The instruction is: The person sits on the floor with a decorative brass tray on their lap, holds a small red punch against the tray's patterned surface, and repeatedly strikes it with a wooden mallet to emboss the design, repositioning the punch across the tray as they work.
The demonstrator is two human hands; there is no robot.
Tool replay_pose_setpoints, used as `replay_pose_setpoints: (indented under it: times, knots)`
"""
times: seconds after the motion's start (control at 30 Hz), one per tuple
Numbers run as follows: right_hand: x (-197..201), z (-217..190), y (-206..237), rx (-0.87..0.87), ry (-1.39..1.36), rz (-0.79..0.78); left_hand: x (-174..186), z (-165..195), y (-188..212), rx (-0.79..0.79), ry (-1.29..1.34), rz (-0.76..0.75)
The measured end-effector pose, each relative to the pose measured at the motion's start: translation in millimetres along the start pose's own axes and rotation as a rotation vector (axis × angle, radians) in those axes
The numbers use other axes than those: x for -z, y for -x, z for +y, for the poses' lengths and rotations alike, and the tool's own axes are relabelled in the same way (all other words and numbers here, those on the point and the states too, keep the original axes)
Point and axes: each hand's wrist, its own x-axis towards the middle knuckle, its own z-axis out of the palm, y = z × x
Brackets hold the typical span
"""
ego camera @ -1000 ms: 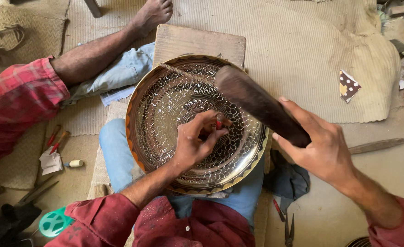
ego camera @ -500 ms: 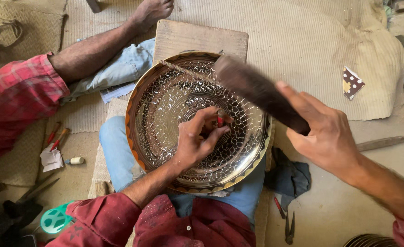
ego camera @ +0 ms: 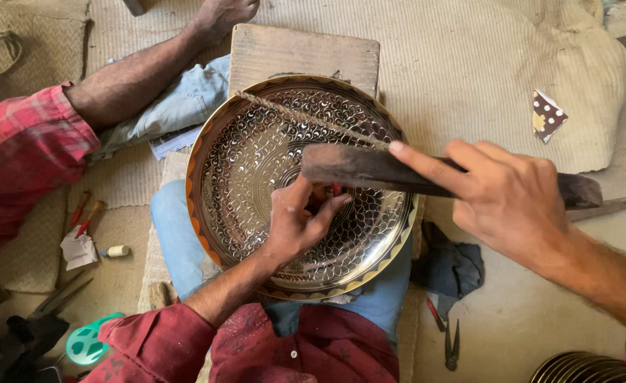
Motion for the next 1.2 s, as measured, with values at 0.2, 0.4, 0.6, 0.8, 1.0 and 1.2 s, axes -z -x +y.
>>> replay_pose_setpoints:
  times: [0.2, 0.4, 0.6, 0.8, 1.0, 1.2]
  knots:
    - [4.9, -4.7, -6.9, 0.022, -0.01, -0.012, -0.2, 1.0, -1.3, -0.038, -0.004, 0.001]
    - [4.9, -3.5, -6.1, 0.037, -0.015, -0.011, -0.9, 2.5, -1.6, -0.031, 0.021, 0.0]
    - [-4.4, 2.0, -4.9, 0.03, 0.01, -0.021, -0.8, 3.8, -2.2, -0.039, 0.009, 0.003]
    - [-7.2, 3.3, -4.3, 0.037, -0.023, 0.01, -1.8, 4.3, -4.3, -0.062, -0.028, 0.008]
    - [-6.9, 0.6, -4.1, 0.07, 0.053, 0.038, -1.8, 2.3, -1.7, -0.072, -0.038, 0.019]
    - [-6.1, -0.6, -5.2, 0.047, -0.011, 0.061, -2.8, -2.6, -0.7, 0.061, -0.153, 0.02]
